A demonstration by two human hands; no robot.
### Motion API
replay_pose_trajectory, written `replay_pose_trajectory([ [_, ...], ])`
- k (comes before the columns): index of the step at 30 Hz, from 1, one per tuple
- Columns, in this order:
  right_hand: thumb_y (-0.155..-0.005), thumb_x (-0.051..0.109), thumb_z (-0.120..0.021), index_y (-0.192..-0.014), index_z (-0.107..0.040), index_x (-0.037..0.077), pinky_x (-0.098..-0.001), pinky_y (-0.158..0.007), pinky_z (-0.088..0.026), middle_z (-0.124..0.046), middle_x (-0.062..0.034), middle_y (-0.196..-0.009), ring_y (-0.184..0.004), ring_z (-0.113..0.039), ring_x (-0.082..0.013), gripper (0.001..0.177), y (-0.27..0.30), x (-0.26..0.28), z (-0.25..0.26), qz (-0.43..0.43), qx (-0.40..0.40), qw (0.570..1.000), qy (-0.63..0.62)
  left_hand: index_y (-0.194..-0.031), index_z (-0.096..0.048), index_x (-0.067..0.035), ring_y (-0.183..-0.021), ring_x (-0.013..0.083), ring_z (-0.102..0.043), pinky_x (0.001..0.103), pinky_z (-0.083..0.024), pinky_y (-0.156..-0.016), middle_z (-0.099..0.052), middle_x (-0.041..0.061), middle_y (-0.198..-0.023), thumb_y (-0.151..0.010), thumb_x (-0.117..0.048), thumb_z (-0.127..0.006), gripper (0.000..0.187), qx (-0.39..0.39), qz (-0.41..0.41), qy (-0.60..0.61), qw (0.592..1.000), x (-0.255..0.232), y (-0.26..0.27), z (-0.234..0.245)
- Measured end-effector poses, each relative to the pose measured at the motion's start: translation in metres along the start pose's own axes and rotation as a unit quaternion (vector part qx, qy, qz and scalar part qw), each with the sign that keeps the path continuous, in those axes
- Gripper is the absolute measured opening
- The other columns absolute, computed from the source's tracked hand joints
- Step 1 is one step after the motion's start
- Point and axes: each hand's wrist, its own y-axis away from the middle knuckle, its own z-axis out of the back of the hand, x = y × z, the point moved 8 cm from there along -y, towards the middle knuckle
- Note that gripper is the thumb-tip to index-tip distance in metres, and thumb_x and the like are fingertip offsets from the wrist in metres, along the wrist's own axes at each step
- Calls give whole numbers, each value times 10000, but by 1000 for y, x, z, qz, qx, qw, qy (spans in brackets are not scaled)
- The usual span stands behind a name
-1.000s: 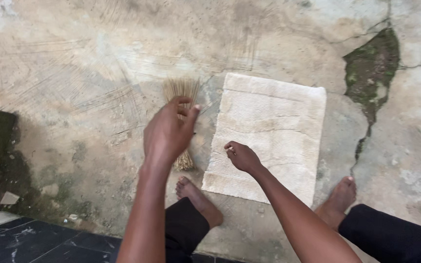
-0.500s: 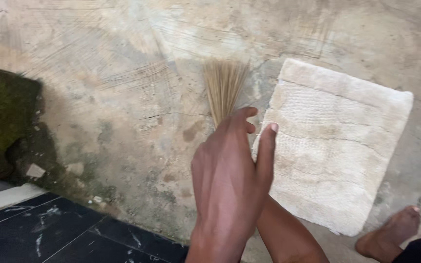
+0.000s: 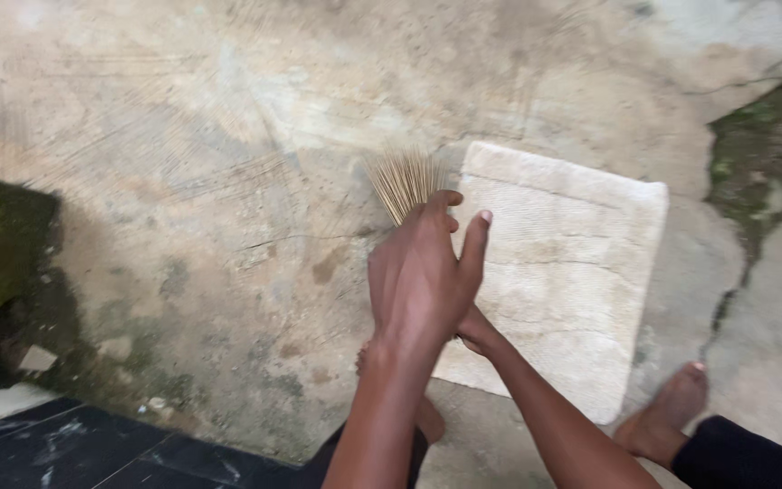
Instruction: The person turns over a cloth mat on the ground, sweeps its surface with a small hand broom, and picks it up to shake it out by hand.
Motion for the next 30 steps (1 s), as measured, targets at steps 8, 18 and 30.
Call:
replay_pose_trajectory([
  [8,-875,311,-694,-1477,-296,298,-347,-650,-555,-747,-128,-1026,-759,-704,-193,722,232,122,135,-134,-100,915,367,-1266,-664,-133,-926,296,-733,452,-552,-786,-759,91,-1056,-962,-452,-602,445,81,-27,-26,996,-36,15,-47],
  [18,-872,534,-686,-1607,-282,366,-441,-676,-591,-802,-124,-912,-705,-800,-243,856,366,186,277,-296,-209,740,566,-1390,-577,-203,-935,167,-765,389,-615,-757,-797,-2,-1087,-1007,-498,-501,490,222,62,-124,965,-40,12,-105],
  [30,-878,506,-662,-1591,-322,388,-430,-808,-617,-803,-70,-1043,-919,-792,-244,798,341,199,333,-239,-244,730,591,-1377,-598,-175,-1010,210,-747,400,-581,-855,-774,18,-1162,-1006,-538,-490,531,218,34,-178,959,-54,-1,-134],
])
